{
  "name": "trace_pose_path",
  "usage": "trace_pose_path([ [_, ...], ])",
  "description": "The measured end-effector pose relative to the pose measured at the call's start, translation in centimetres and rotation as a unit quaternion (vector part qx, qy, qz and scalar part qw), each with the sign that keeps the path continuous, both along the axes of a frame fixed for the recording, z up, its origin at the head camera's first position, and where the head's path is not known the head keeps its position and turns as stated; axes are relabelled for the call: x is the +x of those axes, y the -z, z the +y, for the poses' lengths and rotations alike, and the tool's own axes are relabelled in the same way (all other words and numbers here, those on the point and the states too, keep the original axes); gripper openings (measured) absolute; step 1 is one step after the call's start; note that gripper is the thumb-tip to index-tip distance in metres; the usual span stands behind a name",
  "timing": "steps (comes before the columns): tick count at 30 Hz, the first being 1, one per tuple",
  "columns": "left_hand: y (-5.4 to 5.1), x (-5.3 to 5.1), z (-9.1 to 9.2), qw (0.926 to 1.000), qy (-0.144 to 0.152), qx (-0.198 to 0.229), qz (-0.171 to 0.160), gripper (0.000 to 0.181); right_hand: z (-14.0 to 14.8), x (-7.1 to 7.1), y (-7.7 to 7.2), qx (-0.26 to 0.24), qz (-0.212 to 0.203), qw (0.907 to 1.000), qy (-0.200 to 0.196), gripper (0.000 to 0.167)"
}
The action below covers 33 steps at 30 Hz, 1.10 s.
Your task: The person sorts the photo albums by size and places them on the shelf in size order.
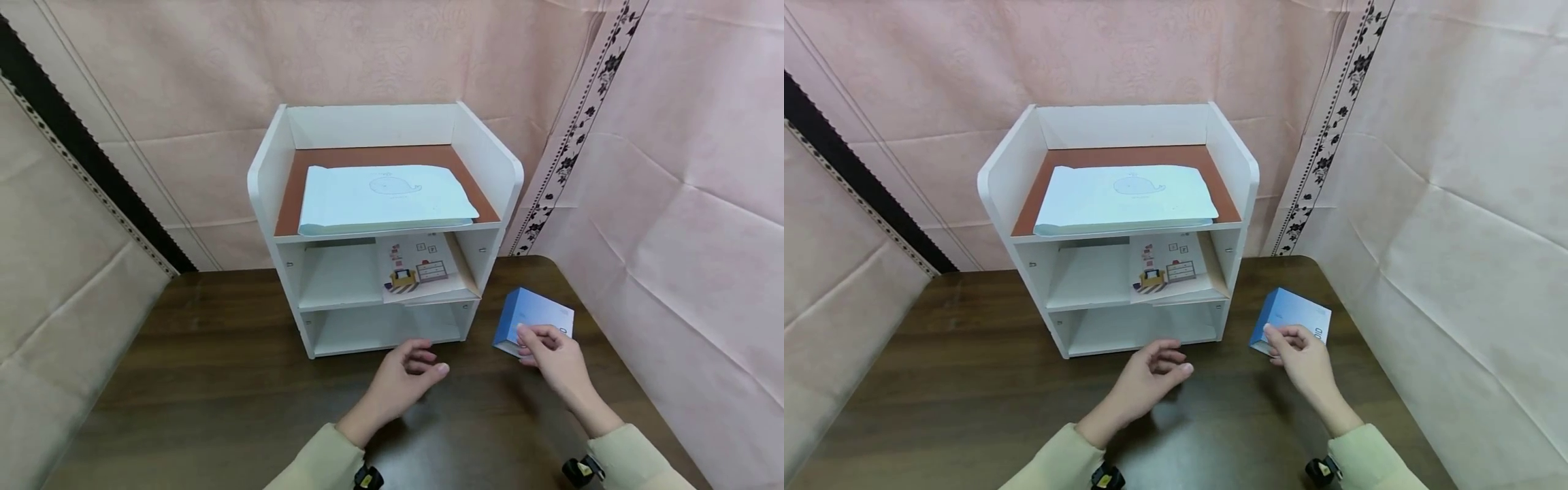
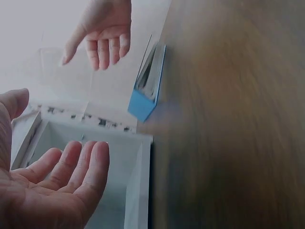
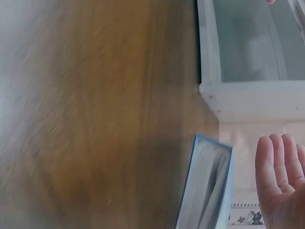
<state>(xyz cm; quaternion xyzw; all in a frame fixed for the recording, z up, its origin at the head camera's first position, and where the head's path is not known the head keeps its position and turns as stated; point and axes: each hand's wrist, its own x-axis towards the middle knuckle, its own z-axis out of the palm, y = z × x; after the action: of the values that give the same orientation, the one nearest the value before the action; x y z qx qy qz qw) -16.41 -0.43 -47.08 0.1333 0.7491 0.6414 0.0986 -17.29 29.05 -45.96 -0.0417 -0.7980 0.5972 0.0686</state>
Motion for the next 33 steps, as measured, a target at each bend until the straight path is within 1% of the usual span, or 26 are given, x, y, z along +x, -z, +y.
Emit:
trace_pose_path([
  [3, -0.1, 0.2, 1.6, 1.0, 0.005, -0.005, -0.003, 0.05, 0.8, 0.2, 0.3, 0.013, -0.002, 0.9996, 0.024, 0.048],
  [6, -0.1, 0.4, 3.2, 1.0, 0.005, -0.004, -0.006, 0.05, 1.5, 0.2, 0.4, 0.034, -0.004, 0.9978, 0.057, 0.047],
  [9, 0.0, 0.5, 4.9, 0.9999, 0.002, -0.003, -0.01, 0.051, 2.1, 0.2, 0.6, 0.049, -0.009, 0.9946, 0.091, 0.047],
  [12, 0.3, 0.6, 6.6, 0.9999, -0.004, -0.005, -0.012, 0.05, 2.7, 0.3, 0.8, 0.056, -0.012, 0.9897, 0.131, 0.048],
  [14, 0.6, 0.5, 7.7, 0.9998, -0.008, -0.007, -0.015, 0.05, 3.0, 0.4, 1.0, 0.069, -0.011, 0.9844, 0.162, 0.052],
  [16, 0.9, 0.5, 8.8, 0.9996, -0.013, -0.014, -0.021, 0.051, 3.2, 0.4, 1.2, 0.082, -0.017, 0.9781, 0.191, 0.06],
  [19, 1.4, 0.4, 10.4, 0.9991, -0.019, -0.024, -0.028, 0.057, 3.5, 0.5, 1.5, 0.097, -0.031, 0.9708, 0.217, 0.073],
  [22, 1.7, 0.3, 11.5, 0.9986, -0.017, -0.038, -0.032, 0.067, 3.8, 0.6, 1.7, 0.075, -0.059, 0.9715, 0.217, 0.084],
  [24, 2.0, 0.3, 11.9, 0.9983, -0.017, -0.044, -0.035, 0.073, 3.9, 0.6, 1.8, 0.049, -0.081, 0.9742, 0.205, 0.09],
  [27, 2.3, 0.1, 12.4, 0.9973, -0.018, -0.055, -0.044, 0.08, 3.9, 0.5, 1.9, 0.0, -0.116, 0.9757, 0.186, 0.096],
  [29, 2.6, -0.1, 12.8, 0.9969, -0.021, -0.056, -0.05, 0.082, 4.0, 0.4, 1.8, -0.03, -0.138, 0.9747, 0.173, 0.098],
  [33, 3.5, -0.9, 13.8, 0.9969, -0.029, -0.054, -0.051, 0.084, 3.9, 0.5, 1.7, -0.084, -0.176, 0.9692, 0.15, 0.103],
])
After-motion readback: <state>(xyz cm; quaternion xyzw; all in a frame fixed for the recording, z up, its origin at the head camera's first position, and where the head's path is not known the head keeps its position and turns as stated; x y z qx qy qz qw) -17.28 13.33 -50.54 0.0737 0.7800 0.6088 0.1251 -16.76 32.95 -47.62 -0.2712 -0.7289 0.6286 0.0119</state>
